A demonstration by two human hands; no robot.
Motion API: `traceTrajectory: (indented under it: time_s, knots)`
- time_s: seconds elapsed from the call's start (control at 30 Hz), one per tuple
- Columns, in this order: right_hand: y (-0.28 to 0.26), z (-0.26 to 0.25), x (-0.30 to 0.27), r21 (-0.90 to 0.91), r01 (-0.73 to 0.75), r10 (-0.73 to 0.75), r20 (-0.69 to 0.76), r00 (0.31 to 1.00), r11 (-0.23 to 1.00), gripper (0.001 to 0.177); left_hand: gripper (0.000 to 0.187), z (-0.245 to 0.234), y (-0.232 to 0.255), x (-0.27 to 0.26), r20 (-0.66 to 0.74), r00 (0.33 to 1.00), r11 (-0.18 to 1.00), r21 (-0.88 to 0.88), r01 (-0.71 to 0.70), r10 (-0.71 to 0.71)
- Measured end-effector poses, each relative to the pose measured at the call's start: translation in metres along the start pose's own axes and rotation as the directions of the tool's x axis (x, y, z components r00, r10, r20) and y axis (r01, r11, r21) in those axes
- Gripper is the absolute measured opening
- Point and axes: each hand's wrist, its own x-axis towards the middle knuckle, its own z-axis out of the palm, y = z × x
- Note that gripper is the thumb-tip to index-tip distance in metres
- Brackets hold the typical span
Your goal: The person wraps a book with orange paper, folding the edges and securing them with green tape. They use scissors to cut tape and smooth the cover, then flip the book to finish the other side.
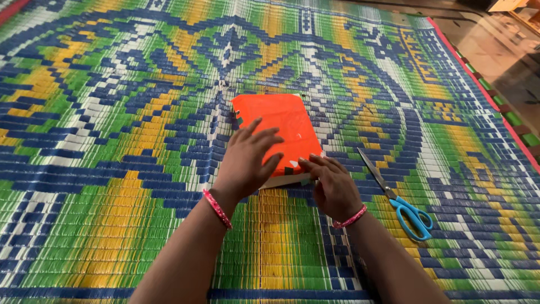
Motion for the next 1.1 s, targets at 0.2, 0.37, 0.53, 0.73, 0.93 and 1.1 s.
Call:
traceTrajectory:
  time_s: [0.2,0.37,0.53,0.73,0.93,1.1]
  knots:
    - [-0.001,-0.001,0.002,-0.027,0.07,-0.07,-0.011,0.997,0.997,0.057,0.044,0.026,-0.018,-0.025,0.191,0.978,0.996,-0.002,-0.09,0.088]
    - [-0.008,-0.002,0.003,-0.017,0.082,-0.083,-0.06,0.995,0.997,0.047,0.038,0.046,-0.027,-0.041,0.043,0.997,0.991,-0.118,-0.059,0.064]
    - [-0.013,0.006,0.011,0.042,0.101,-0.094,-0.141,0.985,0.994,0.041,0.039,0.055,-0.031,-0.042,-0.01,0.997,0.99,-0.116,-0.075,0.074]
    - [-0.016,0.027,0.011,-0.029,0.096,-0.099,-0.175,0.98,0.995,0.041,0.041,0.061,-0.036,-0.045,-0.061,0.997,0.96,-0.272,-0.063,0.048]
    - [-0.01,0.029,0.016,-0.025,0.084,-0.087,-0.224,0.971,0.996,0.045,0.045,0.074,-0.053,-0.041,-0.119,0.993,0.969,-0.242,-0.04,0.012]
    - [-0.011,0.026,0.02,-0.057,0.068,-0.08,-0.254,0.964,0.996,0.05,0.05,0.082,-0.059,-0.043,-0.088,0.996,0.961,-0.276,-0.01,-0.015]
